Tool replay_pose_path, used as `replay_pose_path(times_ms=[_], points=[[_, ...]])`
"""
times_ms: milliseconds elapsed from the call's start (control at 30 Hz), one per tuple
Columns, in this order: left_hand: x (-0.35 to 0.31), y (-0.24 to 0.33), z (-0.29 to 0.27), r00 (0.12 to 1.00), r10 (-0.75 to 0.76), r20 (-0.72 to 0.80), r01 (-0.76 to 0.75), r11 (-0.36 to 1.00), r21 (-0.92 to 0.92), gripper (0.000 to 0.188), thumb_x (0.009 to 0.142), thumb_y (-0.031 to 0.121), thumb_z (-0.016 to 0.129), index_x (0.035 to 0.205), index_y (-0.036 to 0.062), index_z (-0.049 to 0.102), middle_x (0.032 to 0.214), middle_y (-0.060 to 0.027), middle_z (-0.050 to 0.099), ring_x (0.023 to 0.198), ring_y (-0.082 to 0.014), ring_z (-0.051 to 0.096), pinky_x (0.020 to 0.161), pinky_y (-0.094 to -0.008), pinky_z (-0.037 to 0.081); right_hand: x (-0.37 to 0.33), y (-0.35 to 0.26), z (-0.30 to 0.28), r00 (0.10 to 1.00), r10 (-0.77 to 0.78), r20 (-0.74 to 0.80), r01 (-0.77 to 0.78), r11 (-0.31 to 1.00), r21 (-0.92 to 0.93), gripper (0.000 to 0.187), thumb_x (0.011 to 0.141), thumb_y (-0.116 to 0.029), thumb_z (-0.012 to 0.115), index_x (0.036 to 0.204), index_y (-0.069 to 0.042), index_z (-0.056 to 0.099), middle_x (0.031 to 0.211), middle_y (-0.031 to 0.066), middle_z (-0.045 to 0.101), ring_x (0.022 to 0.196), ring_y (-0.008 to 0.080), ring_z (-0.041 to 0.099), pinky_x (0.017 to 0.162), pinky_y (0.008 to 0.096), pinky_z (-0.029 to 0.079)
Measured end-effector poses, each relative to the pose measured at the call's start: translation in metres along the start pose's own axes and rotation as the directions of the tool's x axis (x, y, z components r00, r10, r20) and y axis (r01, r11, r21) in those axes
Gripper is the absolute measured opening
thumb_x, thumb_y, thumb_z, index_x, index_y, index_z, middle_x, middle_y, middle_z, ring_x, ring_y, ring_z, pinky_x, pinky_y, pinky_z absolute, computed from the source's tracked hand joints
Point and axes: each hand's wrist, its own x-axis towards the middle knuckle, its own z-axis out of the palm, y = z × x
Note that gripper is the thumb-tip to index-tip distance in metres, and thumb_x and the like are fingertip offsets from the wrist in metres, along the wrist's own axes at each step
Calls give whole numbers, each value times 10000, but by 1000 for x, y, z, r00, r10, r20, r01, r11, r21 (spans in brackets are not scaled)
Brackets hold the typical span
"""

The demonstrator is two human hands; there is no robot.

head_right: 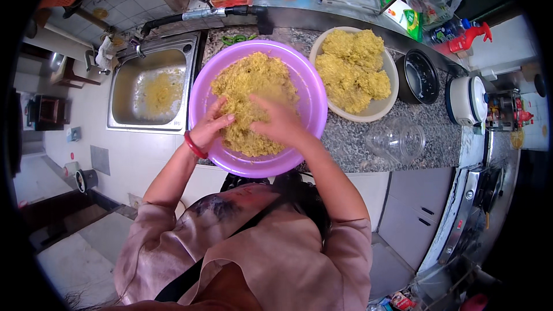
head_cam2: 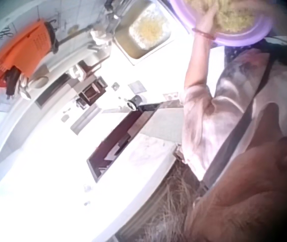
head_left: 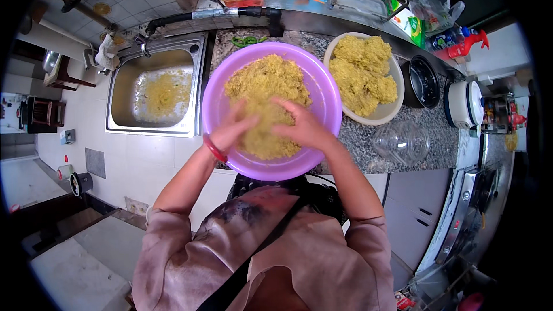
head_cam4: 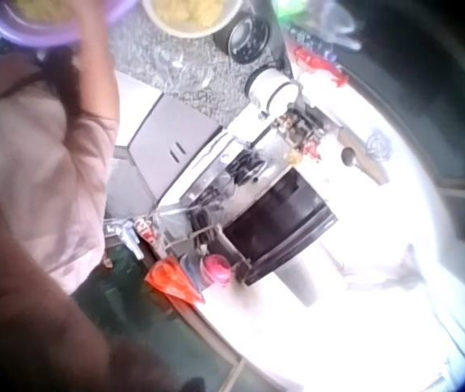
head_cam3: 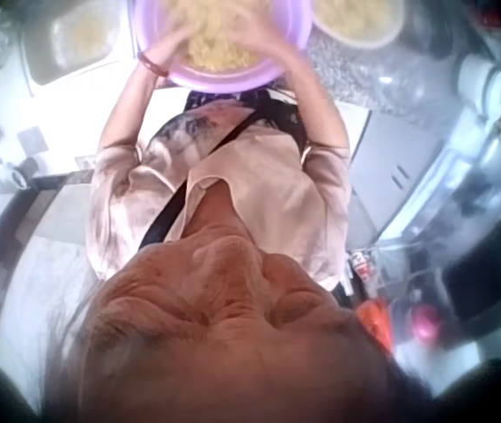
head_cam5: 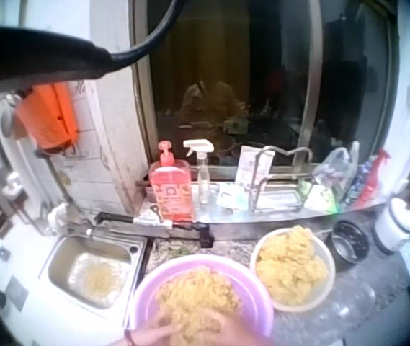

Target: The person washes a yellow dough-like substance in a pink basin filled with water. They repeatedly knead and squeeze the mixture, then pour the cloudy water into the sink. The person refills the basin with fresh water and continues washing the dough by hand.

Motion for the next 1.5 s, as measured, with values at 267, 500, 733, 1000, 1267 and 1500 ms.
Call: replay_pose_path(times_ms=[267,500,733,1000,1267,1500], points=[[79,-25,-33,964,-43,-263,19,996,-92,720,805,391,627,1335,15,314,1202,-131,501,1083,-235,498,932,-366,386,67,76,-39,871,475,-125,-475,880,34,555,848,-374,503,1245,11,460,1294,206,449,1208,282,429,977,367,347],[98,-6,-10,968,-65,-244,41,994,-101,636,846,483,524,1262,10,442,1204,-136,530,1088,-221,516,928,-329,394,85,79,-10,784,614,-88,-552,755,354,673,834,-498,471,1288,-3,429,1354,195,382,1263,320,343,1017,414,277],[95,4,-3,987,-161,-22,145,935,-324,559,878,479,460,1234,48,485,1207,-105,529,1062,-205,530,934,-328,396,89,105,2,800,582,143,-565,651,506,668,821,-498,494,1302,-39,422,1352,192,380,1258,303,341,1041,432,230],[59,16,-7,993,-36,115,60,976,-207,432,872,281,469,1250,75,435,1109,-122,568,1013,-225,571,836,-382,490,61,59,1,938,307,163,-347,849,399,385,788,-290,606,1054,-11,607,976,74,628,932,162,566,832,301,427],[20,48,15,973,209,96,-189,964,-185,446,824,130,598,1228,40,431,1092,-100,573,968,-186,584,826,-320,492,27,41,-1,973,226,-41,-208,944,256,505,679,-149,656,1142,15,537,1103,155,581,1036,266,541,889,336,409],[13,55,3,962,247,118,-264,951,159,256,825,136,630,1063,51,588,1074,-38,589,1008,-136,532,868,-292,415,18,23,-7,971,69,-230,-97,989,-114,464,693,-128,692,1136,-80,563,1040,114,620,918,221,603,800,321,467]])
